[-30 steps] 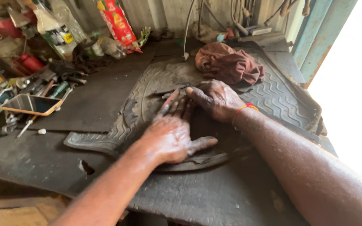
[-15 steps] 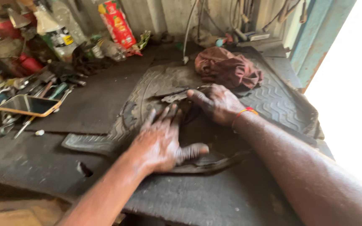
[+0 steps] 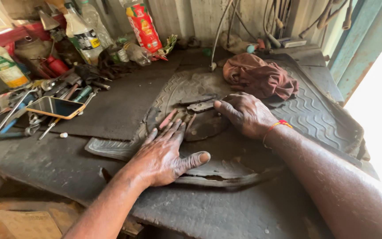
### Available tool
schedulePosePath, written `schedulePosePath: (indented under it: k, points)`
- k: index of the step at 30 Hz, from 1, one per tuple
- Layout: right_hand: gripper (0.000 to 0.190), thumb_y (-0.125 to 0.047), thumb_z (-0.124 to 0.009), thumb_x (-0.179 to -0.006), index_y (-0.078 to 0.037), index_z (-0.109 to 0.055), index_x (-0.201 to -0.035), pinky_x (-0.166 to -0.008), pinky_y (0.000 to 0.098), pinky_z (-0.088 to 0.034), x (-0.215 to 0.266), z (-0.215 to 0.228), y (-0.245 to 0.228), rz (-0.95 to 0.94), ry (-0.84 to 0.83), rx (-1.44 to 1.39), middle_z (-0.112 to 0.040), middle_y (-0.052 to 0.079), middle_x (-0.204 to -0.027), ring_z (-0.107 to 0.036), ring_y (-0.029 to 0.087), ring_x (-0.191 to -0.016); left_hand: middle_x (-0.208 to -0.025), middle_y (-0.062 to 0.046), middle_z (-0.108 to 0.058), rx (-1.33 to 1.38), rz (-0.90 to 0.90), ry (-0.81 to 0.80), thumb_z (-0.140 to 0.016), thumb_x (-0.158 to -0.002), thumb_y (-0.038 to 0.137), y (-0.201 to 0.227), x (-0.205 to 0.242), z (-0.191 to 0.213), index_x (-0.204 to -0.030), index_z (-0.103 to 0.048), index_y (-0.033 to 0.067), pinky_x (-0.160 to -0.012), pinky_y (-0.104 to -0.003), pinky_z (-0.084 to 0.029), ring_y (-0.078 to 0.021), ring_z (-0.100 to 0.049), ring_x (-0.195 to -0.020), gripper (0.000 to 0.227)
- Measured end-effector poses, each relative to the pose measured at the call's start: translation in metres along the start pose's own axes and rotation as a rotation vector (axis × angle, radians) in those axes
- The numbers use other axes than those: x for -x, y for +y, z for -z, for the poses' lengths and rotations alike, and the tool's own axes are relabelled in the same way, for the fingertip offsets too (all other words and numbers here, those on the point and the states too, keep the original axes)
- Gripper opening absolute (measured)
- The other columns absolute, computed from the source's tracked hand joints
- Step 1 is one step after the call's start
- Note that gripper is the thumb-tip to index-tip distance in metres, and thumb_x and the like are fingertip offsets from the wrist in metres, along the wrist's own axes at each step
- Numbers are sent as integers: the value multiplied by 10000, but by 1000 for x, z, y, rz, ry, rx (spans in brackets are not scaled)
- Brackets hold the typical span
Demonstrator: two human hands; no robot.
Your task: The person cleans a brake pad assembly using a metal file and a cloth. They file the surface of the pad to remove debris, then wipe it with a rag to remove dust. The person repeats this process on different sections of the pad, occasionally flipping it over to access the other side.
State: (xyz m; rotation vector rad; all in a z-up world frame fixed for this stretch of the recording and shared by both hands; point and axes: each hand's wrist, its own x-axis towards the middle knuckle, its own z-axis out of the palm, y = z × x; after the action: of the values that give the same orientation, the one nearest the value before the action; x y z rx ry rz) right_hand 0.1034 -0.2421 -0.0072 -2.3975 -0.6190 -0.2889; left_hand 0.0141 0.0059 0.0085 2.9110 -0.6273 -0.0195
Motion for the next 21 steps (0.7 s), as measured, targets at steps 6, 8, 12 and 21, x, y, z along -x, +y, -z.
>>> schedulePosePath:
  k: [6, 8, 12, 21]
  points:
    - [298, -346, -703, -810, -86, -805, -913, -903, 439, -515, 0, -3, 5, 186, -5, 64, -760, 113, -1026, -673, 323, -1041, -1681, -197, -60, 20, 80, 1, -356, -770, 901, -2, 15, -9, -1640, 29, 213, -1199, -542, -68, -323, -30, -1556, 1173]
    - [271, -323, -744, -763, -88, -806, -883, -881, 432, -533, 1, 1, 1, 160, -40, 119, -757, 112, -979, -687, 310, -1010, -1677, -202, -82, 23, 96, 34, -340, -768, 910, -3, 17, -14, -1643, 39, 222, -1206, -548, -77, -339, -60, -1552, 1177]
    - [304, -358, -794, -720, -99, -802, -879, -822, 429, -558, 7, 18, -23, 150, -157, 267, -750, 118, -907, -712, 304, -933, -1697, -195, -91, 46, 66, 48, -303, -825, 865, -15, 6, -24, -1657, 2, 236, -1221, -556, -63, -339, -51, -1574, 1086]
    - [280, -326, -758, -817, -100, -787, -982, -803, 411, -574, 19, 31, -34, 67, -9, 104, -769, 129, -940, -750, 270, -902, -809, -179, -759, 241, 30, 307, -584, -1003, 364, -23, -58, -22, -1118, -783, 149, -1063, -492, -423, -304, -600, -1280, 315]
